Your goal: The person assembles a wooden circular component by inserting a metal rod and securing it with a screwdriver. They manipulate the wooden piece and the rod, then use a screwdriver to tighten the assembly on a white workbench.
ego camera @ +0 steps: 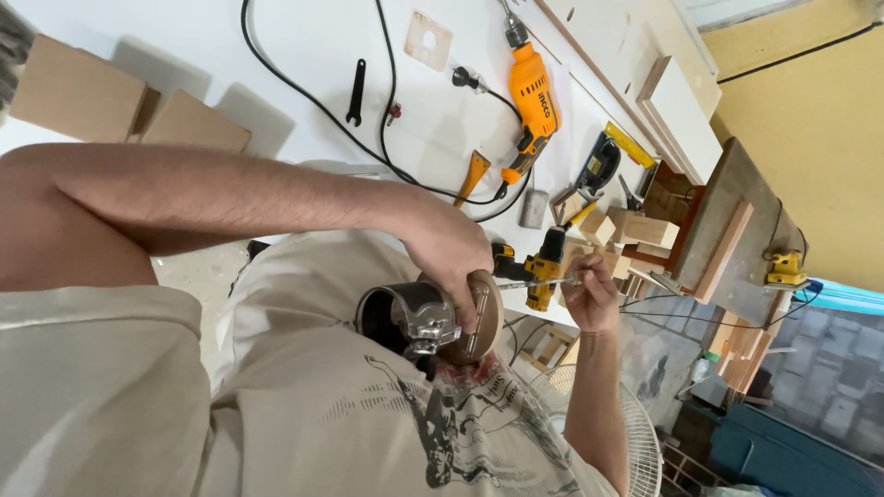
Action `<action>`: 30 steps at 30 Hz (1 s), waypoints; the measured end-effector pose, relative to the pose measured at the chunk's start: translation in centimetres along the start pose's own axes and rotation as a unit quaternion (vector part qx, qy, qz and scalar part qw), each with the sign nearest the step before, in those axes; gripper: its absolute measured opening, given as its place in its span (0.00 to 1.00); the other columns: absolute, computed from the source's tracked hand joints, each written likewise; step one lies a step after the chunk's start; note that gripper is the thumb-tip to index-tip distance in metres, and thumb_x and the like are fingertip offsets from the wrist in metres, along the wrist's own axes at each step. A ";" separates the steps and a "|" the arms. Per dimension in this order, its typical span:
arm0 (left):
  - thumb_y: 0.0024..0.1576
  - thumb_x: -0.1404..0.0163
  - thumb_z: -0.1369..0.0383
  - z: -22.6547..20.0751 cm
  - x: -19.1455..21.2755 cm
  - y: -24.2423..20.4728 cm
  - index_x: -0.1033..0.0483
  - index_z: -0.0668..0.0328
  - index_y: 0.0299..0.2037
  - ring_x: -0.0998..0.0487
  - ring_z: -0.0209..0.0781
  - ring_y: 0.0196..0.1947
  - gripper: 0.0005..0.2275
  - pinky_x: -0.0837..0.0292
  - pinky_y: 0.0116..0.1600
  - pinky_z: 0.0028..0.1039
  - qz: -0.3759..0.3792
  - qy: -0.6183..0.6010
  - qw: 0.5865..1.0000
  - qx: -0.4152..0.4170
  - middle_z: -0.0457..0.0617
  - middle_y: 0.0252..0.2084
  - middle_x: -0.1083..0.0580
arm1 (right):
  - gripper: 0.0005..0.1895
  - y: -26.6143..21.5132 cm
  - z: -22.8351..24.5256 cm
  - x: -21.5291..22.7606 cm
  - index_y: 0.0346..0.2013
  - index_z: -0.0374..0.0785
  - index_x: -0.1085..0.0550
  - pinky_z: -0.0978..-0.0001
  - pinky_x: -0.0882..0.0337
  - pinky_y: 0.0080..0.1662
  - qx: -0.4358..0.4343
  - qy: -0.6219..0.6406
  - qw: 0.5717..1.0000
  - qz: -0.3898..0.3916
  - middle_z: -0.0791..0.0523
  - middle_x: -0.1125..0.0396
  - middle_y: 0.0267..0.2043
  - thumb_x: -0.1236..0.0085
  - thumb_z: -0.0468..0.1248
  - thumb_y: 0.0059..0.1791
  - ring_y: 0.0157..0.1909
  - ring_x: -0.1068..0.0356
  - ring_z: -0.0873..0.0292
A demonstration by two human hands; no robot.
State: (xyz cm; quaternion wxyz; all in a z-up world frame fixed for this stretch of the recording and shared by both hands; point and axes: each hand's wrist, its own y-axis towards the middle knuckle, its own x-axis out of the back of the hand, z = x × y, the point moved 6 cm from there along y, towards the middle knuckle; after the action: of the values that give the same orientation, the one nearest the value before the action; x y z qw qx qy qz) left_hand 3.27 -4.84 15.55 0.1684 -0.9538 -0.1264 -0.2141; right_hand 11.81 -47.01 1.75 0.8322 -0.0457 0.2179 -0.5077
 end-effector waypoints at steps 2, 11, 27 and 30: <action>0.47 0.48 0.34 -0.4 0.2 0.0 0.21 0.60 0.49 0.21 0.55 0.54 0.35 0.25 0.56 0.42 0.003 0.011 1.000 -0.007 0.59 0.48 0.21 | 0.08 -0.6 0.4 -0.1 0.49 0.47 0.33 0.86 0.42 0.21 -0.038 -0.068 0.995 -0.066 0.56 0.35 0.33 0.59 0.44 0.61 0.16 0.50 0.73; 0.45 0.40 0.43 0.8 0.8 -2.7 0.28 0.52 0.57 0.26 0.37 0.46 0.33 0.30 0.47 0.26 -0.027 -0.074 0.985 0.156 0.43 0.52 0.26 | 0.18 -5.6 10.0 -1.4 0.52 0.37 0.24 0.77 0.24 0.47 0.011 -0.308 0.950 -0.042 0.53 0.24 0.47 0.36 0.39 0.49 0.44 0.24 0.61; 0.44 0.42 0.52 -1.9 0.5 -4.1 0.42 0.47 0.69 0.22 0.45 0.57 0.39 0.24 0.53 0.36 -0.064 -0.142 0.981 0.118 0.45 0.65 0.29 | 0.30 -16.3 0.9 11.0 0.50 0.49 0.16 0.68 0.38 0.45 0.055 -0.707 0.699 -0.090 0.57 0.29 0.34 0.25 0.49 0.34 0.35 0.35 0.59; 0.43 0.47 0.43 -0.5 -1.3 -4.2 0.43 0.45 0.70 0.32 0.50 0.63 0.42 0.34 0.61 0.44 0.023 -0.107 0.975 0.193 0.48 0.63 0.31 | 0.18 -27.5 -17.3 27.9 0.60 0.32 0.41 0.40 0.36 0.62 -0.303 -0.102 0.863 -0.391 0.40 0.42 0.67 0.57 0.20 0.55 0.67 0.40 0.40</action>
State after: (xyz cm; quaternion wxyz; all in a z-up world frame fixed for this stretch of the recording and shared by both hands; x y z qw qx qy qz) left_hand 0.67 -1.43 16.47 0.3395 -0.9235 -0.1601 -0.0787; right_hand -7.07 -81.82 -14.45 0.5278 -0.4284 0.2391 -0.6933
